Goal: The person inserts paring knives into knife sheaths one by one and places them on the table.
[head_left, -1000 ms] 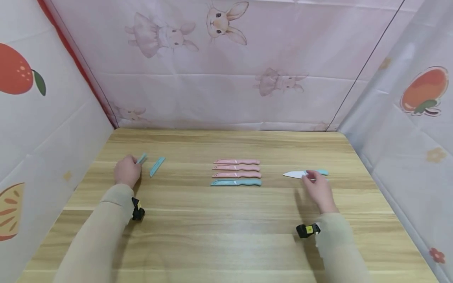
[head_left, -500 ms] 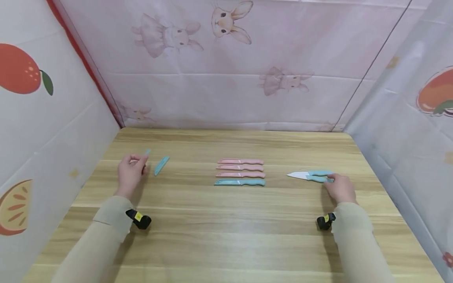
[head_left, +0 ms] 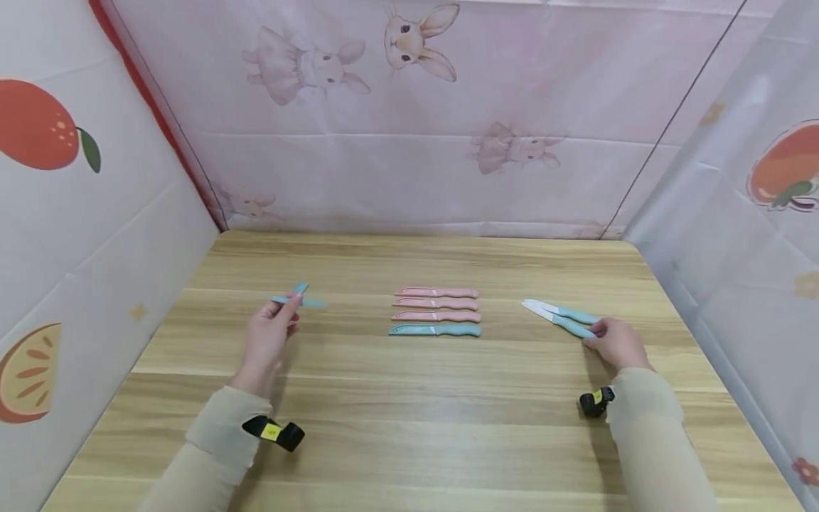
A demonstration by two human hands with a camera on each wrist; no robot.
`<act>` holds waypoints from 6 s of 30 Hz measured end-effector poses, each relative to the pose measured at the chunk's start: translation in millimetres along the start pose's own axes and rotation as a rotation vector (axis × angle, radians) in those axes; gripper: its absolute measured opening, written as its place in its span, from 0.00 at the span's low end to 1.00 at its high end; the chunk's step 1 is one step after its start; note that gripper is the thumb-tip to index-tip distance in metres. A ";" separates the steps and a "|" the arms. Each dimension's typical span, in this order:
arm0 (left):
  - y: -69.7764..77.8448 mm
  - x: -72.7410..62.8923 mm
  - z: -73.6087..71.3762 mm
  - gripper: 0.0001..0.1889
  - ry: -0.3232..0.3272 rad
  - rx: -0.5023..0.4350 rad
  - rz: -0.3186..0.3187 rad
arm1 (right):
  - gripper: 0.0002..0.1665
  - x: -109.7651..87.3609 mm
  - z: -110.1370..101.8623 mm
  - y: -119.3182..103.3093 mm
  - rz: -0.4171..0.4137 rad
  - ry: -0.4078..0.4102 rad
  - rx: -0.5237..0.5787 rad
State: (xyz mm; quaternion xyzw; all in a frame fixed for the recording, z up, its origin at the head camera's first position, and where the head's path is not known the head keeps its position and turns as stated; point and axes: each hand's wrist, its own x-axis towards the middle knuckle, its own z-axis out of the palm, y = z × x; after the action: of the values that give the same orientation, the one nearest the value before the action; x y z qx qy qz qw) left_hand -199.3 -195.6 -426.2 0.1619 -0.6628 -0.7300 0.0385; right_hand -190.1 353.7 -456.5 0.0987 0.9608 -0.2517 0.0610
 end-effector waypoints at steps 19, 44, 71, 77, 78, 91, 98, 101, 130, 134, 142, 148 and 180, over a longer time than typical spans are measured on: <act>-18.4 -63.2 73.2 0.14 -0.243 -0.259 -0.170 | 0.09 -42.3 12.0 -69.8 -0.061 0.455 1.195; -43.4 -95.5 115.5 0.24 -0.212 -0.318 -0.191 | 0.06 -109.2 90.9 -175.9 -0.116 0.393 1.537; -45.4 -99.5 119.2 0.22 -0.189 -0.345 -0.198 | 0.08 -100.4 108.5 -174.7 0.068 0.328 1.462; -46.3 -100.1 119.2 0.21 -0.193 -0.351 -0.197 | 0.07 -100.4 110.9 -176.0 0.059 0.322 1.470; -46.3 -100.2 119.1 0.21 -0.194 -0.349 -0.198 | 0.06 -100.6 111.0 -176.3 0.058 0.320 1.472; -46.8 -100.0 119.0 0.19 -0.194 -0.353 -0.198 | 0.06 -99.6 113.0 -177.5 0.090 0.309 1.476; -47.7 -100.8 120.3 0.18 -0.187 -0.349 -0.204 | 0.07 -98.9 114.6 -177.4 0.085 0.303 1.477; -47.6 -101.4 120.9 0.18 -0.185 -0.351 -0.204 | 0.07 -98.6 115.5 -177.7 0.080 0.307 1.486; -48.6 -102.4 122.4 0.16 -0.178 -0.383 -0.205 | 0.05 -102.5 117.6 -183.7 0.079 0.278 1.477; -47.4 -103.3 122.5 0.16 -0.176 -0.381 -0.205 | 0.06 -103.3 117.5 -184.9 0.080 0.278 1.477; -46.2 -104.4 122.4 0.18 -0.174 -0.372 -0.217 | 0.06 -103.5 117.7 -186.8 0.071 0.270 1.479; -46.3 -104.2 122.5 0.20 -0.172 -0.368 -0.219 | 0.06 -103.2 118.8 -187.3 0.066 0.273 1.481; -50.3 -104.6 122.8 0.19 -0.188 -0.363 -0.211 | 0.07 -104.4 125.6 -189.2 0.065 0.268 1.477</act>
State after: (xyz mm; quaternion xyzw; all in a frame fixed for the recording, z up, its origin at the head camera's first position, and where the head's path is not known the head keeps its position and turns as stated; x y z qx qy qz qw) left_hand -127.8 -44.1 -447.6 0.1523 -0.5007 -0.8491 -0.0715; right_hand -121.7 113.3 -458.6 0.1720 0.5381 -0.8147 -0.1311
